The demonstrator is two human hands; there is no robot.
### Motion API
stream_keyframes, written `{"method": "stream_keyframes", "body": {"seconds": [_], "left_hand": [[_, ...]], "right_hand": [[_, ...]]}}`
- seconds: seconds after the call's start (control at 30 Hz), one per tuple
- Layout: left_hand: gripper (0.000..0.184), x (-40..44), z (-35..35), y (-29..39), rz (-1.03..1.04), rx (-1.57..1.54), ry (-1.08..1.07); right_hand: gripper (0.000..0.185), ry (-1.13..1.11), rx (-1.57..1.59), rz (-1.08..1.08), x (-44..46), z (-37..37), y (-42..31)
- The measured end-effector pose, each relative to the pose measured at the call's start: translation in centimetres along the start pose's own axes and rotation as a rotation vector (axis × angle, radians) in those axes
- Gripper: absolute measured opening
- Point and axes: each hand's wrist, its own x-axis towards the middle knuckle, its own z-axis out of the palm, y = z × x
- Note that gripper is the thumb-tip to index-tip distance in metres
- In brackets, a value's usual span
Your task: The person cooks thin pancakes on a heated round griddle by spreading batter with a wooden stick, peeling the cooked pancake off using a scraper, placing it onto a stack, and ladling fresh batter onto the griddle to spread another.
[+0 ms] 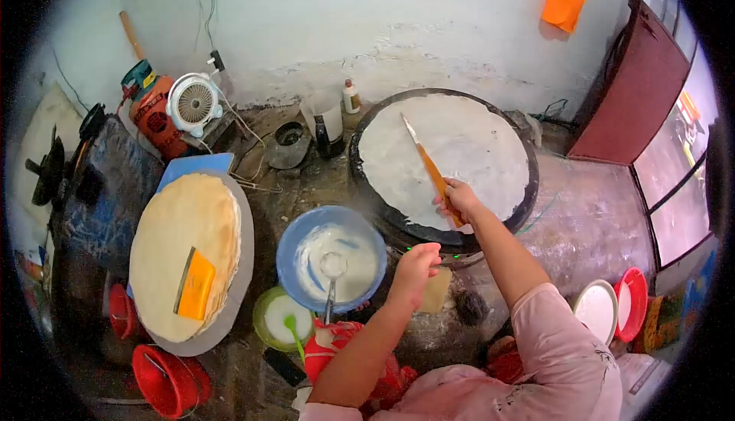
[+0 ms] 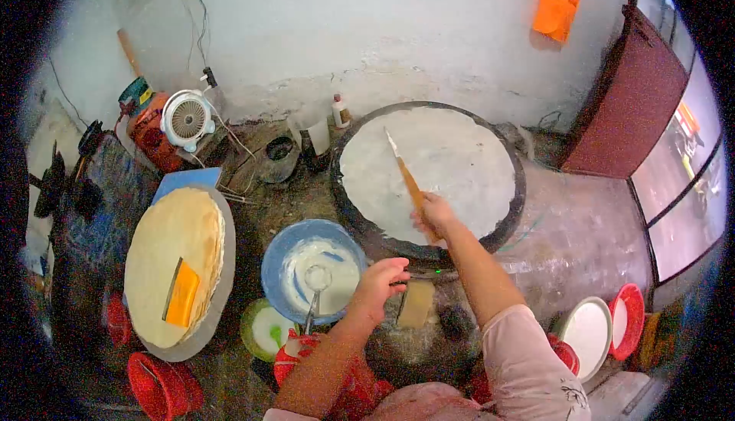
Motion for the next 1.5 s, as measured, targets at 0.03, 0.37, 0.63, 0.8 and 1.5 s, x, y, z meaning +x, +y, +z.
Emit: {"method": "stream_keyframes", "body": {"seconds": [0.03,0.37,0.63,0.8,1.5], "left_hand": [[0.031,0.0,-0.1,0.2,0.002,0.004,-0.010],[0.033,0.0,-0.4,0.8,-0.011,-0.014,-0.021],[0.034,-0.5,-0.2,1.0,0.008,0.006,-0.036],[0.033,-0.7,-0.2,0.8,0.009,0.000,-0.031],[0.033,-1.4,0.1,1.0,0.037,0.016,-0.024]], "right_hand": [[0.038,0.025,0.030,-0.007,1.5,0.3,0.4],[0.034,0.358,-0.922,-0.391,6.9,3.0,0.7],[0.036,0.070,0.003,0.018,1.7,-0.4,-1.3],[0.041,0.081,-0.126,-0.028,0.0,-1.4,1.6],[0.039,0.222,0.081,-0.088,-9.4,-7.9,2.9]]}}
